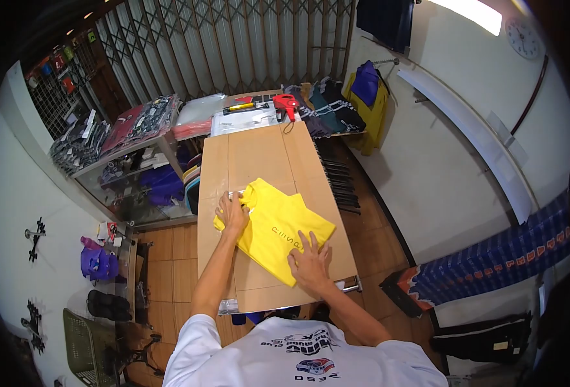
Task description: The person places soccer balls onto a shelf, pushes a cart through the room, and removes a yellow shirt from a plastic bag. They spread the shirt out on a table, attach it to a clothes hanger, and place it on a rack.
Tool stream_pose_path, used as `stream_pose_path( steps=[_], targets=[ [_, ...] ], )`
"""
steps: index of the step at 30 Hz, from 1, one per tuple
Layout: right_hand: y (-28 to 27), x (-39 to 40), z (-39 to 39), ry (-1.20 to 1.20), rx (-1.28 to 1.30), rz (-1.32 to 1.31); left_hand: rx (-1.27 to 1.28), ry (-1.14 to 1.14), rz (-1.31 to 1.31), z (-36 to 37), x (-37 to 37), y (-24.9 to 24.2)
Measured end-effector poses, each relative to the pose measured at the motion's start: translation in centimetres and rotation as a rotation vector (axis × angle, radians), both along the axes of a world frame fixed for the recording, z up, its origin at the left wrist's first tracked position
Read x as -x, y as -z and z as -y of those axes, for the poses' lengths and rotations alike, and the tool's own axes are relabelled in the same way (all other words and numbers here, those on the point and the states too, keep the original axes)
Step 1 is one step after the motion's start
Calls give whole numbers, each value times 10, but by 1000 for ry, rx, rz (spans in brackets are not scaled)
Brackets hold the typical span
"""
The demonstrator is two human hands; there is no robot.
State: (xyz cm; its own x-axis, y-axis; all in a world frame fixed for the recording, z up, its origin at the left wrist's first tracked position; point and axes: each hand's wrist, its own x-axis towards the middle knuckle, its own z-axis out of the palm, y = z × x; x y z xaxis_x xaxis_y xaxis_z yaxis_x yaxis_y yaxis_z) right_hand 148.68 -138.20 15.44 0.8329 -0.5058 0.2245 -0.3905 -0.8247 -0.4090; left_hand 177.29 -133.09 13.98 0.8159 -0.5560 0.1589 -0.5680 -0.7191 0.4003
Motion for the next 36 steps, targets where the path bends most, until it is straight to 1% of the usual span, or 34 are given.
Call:
stream_pose_path(
  steps=[2,3,5,6,8,9,11,12,14,15,17,18,20,21,22,23,24,25,26,27,29,30,32,35,36],
  targets=[
    [-3,-1,-15,-17,-28,2,49,-76,-30,7,-2,-2],
    [-2,-2,-22,-38,-58,6,50,-74,-29,8,0,-8],
    [5,-7,-35,-50,-49,4,66,-208,-50,6,7,-19],
    [7,-9,-40,-59,-75,29,64,-207,-50,3,5,-15],
    [12,-11,-50,-69,-96,51,331,-118,-65,-5,-7,7],
    [14,-12,-55,-59,-115,58,332,-118,-64,-9,-18,19],
    [14,-17,-63,-53,-139,68,606,19,-31,-22,-41,40],
    [11,-18,-69,-65,-170,54,603,13,-30,-29,-46,41],
    [7,-20,-81,-86,-202,38,552,104,-20,-39,-55,43],
    [5,-21,-87,-113,-222,37,553,98,-19,-41,-56,37],
    [-1,-24,-92,-142,-239,39,518,149,-130,-40,-59,22],
    [-6,-23,-93,-140,-269,36,520,147,-129,-40,-59,17],
    [-11,-25,-86,-135,-295,34,412,166,-120,-39,-58,8],
    [-11,-25,-79,-107,-344,113,414,171,-120,-38,-56,6],
    [-11,-25,-71,-76,-393,194,412,217,-45,-39,-53,6],
    [-12,-26,-62,-68,-390,197,409,265,30,-39,-50,5],
    [-14,-26,-51,-25,-355,241,411,275,31,-39,-43,1],
    [-17,-27,-39,18,-318,284,458,375,100,-42,-32,-7],
    [-22,-27,-29,57,-311,244,503,474,170,-45,-20,-14],
    [-21,-29,-18,66,-309,247,504,484,169,-49,-6,-23],
    [-16,-33,2,136,-241,320,604,684,-41,-62,27,-43],
    [-22,-34,9,140,-244,336,603,691,-41,-70,43,-55],
    [-32,-37,18,140,-200,353,594,764,-201,-88,72,-80],
    [-31,-36,24,96,-126,381,626,786,-276,-115,96,-107],
    [-35,-34,22,93,-64,436,631,776,-280,-122,98,-113]
  ],
)
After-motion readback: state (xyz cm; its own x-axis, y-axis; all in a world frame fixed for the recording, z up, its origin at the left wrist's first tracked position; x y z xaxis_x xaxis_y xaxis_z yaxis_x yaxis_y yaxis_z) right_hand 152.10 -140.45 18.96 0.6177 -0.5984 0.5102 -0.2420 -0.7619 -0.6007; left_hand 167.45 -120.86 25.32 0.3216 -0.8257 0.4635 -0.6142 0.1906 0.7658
